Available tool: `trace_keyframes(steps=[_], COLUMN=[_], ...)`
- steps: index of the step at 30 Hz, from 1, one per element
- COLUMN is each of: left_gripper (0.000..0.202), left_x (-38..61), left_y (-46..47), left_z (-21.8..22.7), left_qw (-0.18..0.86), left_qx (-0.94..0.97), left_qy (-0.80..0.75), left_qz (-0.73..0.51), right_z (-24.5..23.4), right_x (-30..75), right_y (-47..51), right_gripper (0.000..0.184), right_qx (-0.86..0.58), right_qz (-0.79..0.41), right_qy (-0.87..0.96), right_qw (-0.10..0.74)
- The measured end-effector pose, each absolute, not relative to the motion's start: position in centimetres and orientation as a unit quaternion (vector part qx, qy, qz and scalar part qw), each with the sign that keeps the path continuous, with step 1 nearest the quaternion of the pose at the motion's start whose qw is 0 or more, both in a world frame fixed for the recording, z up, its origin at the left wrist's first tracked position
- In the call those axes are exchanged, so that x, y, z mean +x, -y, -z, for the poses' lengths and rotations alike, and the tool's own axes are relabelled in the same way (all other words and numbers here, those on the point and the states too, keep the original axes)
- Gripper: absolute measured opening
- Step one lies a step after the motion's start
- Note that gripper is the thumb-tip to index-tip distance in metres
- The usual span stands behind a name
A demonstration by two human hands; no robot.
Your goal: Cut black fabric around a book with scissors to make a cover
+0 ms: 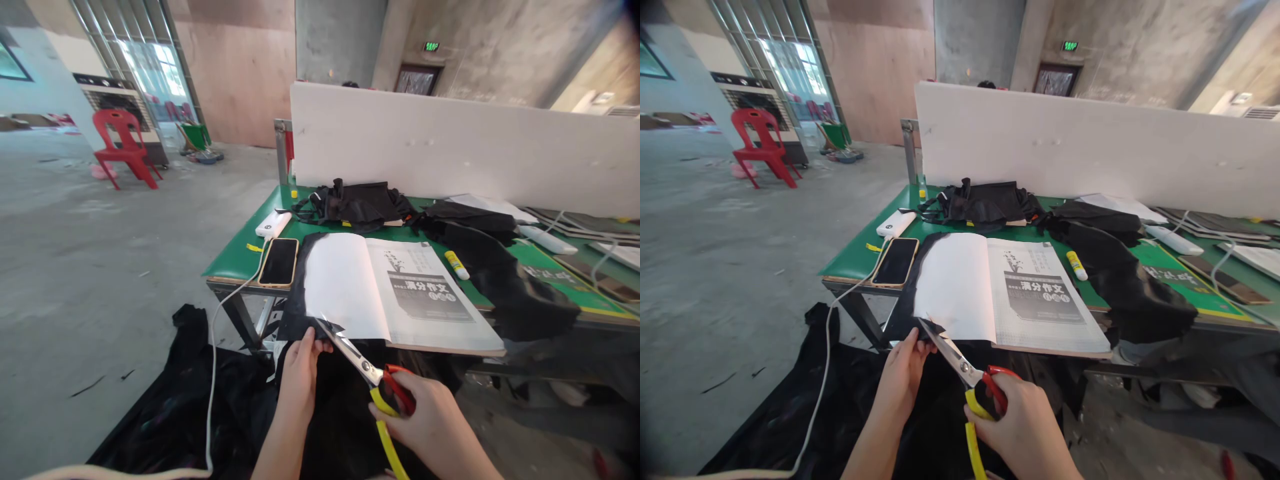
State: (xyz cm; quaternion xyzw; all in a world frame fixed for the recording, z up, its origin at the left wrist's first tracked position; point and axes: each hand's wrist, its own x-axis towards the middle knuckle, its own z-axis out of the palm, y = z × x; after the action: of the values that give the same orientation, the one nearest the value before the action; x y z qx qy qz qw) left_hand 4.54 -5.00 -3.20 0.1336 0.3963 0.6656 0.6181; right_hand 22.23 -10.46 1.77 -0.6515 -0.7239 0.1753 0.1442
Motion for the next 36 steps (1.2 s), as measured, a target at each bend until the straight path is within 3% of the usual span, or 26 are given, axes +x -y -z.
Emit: trace_keyframes(steps=[12, 17, 24, 30, 36], left_gripper=[0.032, 0.032, 0.032, 0.034, 0.041], left_x=[4.4, 4.5, 4.6, 4.4, 3.9], left_y=[5.1, 4.8, 5.0, 5.3, 4.7], left_z=[4.2, 4.5, 4.2, 4.3, 4.4], left_qw=[0.62, 0.614, 0.618, 0.6, 0.598], left_qx=[0.142, 0.143, 0.148, 0.183, 0.168], left_qy=[-0.401, -0.397, -0.394, -0.422, -0.419], left_qz=[-0.659, -0.667, -0.664, -0.654, -0.663], right_z=[-0.7, -0.3, -0.2, -0.1, -2.7], right_x=[23.0, 23.3, 24.9, 27.5, 30.4], right_y=[10.4, 10.5, 10.7, 10.7, 10.1], right_gripper=[0.033, 0.038, 0.043, 0.045, 0.065], right_qx=[-0.664, -0.667, -0.698, -0.726, -0.742], right_qz=[-0.194, -0.165, -0.212, -0.253, -0.227], right_qy=[0.713, 0.713, 0.64, 0.498, 0.342], right_qw=[0.11, 0.137, 0.24, 0.402, 0.53])
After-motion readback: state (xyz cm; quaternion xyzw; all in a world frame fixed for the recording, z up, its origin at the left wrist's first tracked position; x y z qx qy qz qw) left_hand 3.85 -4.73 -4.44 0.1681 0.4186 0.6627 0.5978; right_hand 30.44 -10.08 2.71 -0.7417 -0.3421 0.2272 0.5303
